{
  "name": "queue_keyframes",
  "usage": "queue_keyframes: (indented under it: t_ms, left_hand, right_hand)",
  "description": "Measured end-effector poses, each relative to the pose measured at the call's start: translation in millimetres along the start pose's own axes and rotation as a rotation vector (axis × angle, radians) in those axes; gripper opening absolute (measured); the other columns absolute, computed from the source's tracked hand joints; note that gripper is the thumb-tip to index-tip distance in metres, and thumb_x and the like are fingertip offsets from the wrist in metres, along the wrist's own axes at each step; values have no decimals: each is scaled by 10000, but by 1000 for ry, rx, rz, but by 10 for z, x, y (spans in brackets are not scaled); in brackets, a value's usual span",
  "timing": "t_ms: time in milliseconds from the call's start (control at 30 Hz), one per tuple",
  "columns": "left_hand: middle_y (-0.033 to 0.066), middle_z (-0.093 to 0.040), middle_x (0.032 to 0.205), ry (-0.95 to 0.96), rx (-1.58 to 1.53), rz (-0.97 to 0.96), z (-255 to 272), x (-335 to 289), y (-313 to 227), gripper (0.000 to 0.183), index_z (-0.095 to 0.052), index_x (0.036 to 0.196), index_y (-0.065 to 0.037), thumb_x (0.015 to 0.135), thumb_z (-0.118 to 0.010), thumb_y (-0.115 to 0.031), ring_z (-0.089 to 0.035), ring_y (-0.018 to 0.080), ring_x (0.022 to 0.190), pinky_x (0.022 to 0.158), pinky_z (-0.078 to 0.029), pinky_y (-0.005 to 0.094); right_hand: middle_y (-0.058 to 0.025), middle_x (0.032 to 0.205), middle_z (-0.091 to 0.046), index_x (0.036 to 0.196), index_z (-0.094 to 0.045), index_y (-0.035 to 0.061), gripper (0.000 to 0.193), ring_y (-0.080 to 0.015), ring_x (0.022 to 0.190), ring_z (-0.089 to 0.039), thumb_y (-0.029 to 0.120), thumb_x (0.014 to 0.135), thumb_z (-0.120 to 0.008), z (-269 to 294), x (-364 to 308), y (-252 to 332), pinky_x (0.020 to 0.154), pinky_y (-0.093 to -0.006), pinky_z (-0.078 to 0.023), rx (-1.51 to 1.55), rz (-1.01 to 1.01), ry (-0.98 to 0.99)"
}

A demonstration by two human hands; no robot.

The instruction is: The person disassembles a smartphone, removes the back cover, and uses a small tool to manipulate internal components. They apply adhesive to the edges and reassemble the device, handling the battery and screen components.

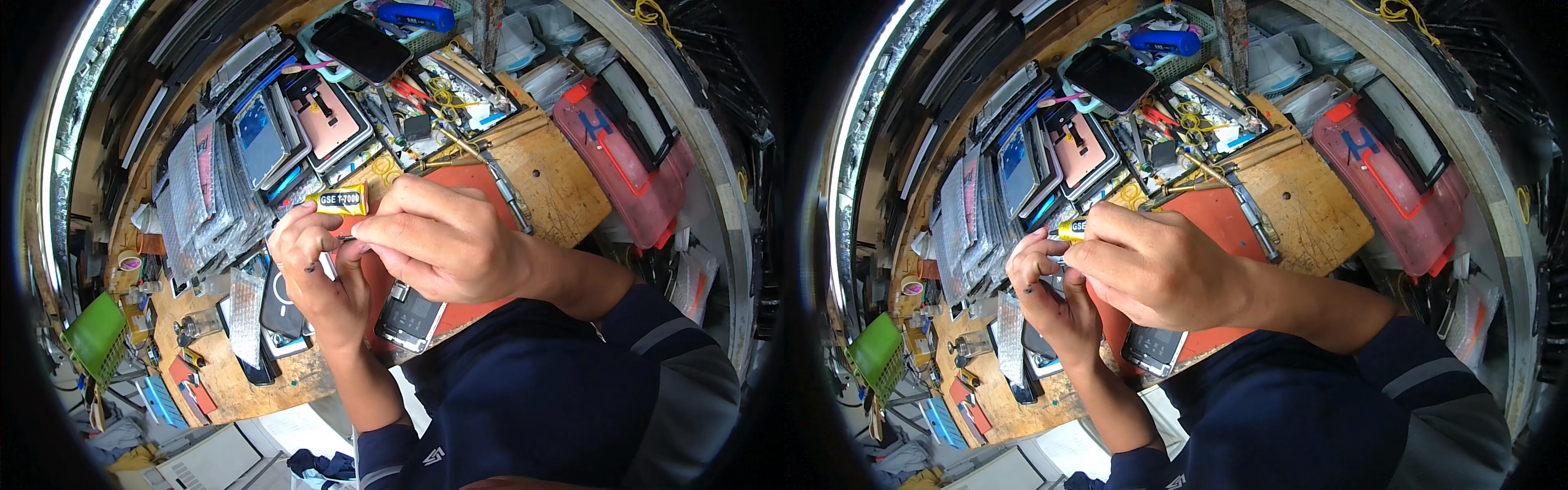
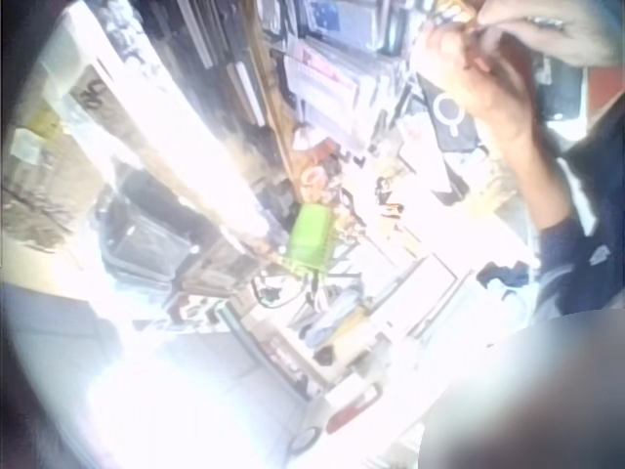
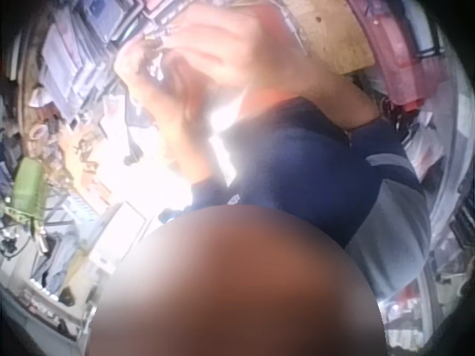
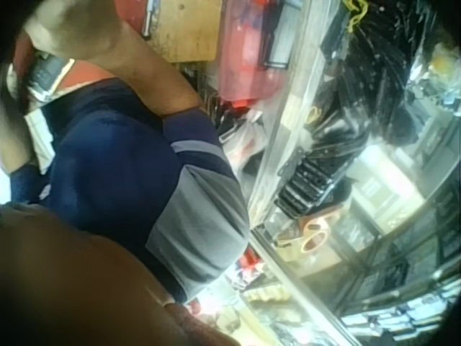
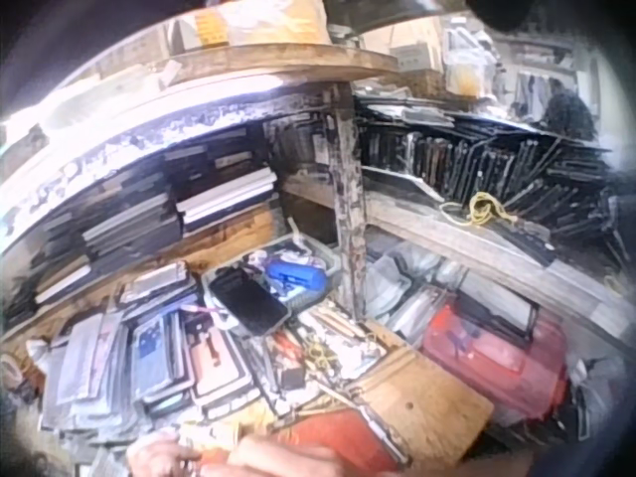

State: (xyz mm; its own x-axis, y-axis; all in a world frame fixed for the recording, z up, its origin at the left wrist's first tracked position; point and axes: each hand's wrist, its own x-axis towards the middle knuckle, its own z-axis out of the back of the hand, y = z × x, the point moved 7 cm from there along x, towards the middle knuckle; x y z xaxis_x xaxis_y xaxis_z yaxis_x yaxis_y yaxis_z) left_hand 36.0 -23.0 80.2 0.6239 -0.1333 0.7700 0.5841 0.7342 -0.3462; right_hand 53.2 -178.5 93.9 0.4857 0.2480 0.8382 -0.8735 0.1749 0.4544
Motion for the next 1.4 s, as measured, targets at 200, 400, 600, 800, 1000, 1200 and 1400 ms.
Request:
queue_keyframes:
  t_ms: [200, 400, 600, 800, 1000, 1200, 1400]
  left_hand:
    - [112, -680, 1013, -4, -1, -16, -3, 2, -6, 360, -519, 1050, -80, 889, -833, -147, -646, 372, 1077, 979, -493, 487]
    - [114, -678, 1014, -10, 8, -21, 4, 4, -12, 358, -522, 1059, -78, 893, -831, -147, -644, 372, 1073, 976, -496, 489]
    - [111, -675, 1014, -10, 3, -15, -2, 4, -14, 353, -522, 1057, -78, 894, -828, -138, -639, 370, 1069, 978, -498, 488]
    - [107, -673, 1018, -14, 5, -17, 0, 2, -20, 352, -524, 1063, -80, 889, -827, -121, -637, 368, 1076, 980, -498, 487]
    - [105, -670, 1023, -7, 13, -12, -4, -6, -17, 345, -525, 1072, -82, 890, -818, -91, -638, 369, 1081, 981, -495, 488]
    - [107, -672, 1028, -10, 18, -15, -3, -3, -28, 344, -525, 1086, -80, 894, -811, -84, -638, 368, 1081, 988, -491, 491]
    - [105, -676, 1018, -5, 2, -3, -8, 9, -39, 338, -536, 1075, -77, 865, -791, -5, -643, 371, 1087, 994, -491, 496]
  right_hand:
    - [-93, 896, -636, 1067, -726, -41, 272, -198, 713, -672, -93, 807, -788, -5, 0, 6, 567, -308, -532, -2, -1, 3]
    - [-93, 892, -633, 1065, -722, -43, 273, -198, 709, -670, -97, 805, -788, -7, 6, 15, 567, -311, -532, 1, 9, -1]
    - [-91, 891, -632, 1067, -721, -44, 285, -200, 714, -670, -96, 796, -795, -15, -9, 9, 573, -312, -537, -15, 11, 1]
    - [-91, 891, -637, 1076, -727, -39, 309, -206, 726, -683, -85, 780, -804, -17, -13, 54, 593, -310, -554, -73, 18, 14]
    - [-92, 874, -595, 1043, -709, -41, 272, -215, 725, -658, -51, 784, -789, -30, -39, 61, 588, -316, -544, -103, 50, -4]
    - [-84, 828, -521, 943, -667, -49, 132, -218, 696, -613, -6, 845, -745, -65, -39, 103, 548, -339, -510, -117, 99, -81]
    - [-87, 842, -554, 970, -679, -53, 147, -213, 702, -636, -24, 843, -749, -72, -17, 116, 559, -331, -527, -138, 85, -19]
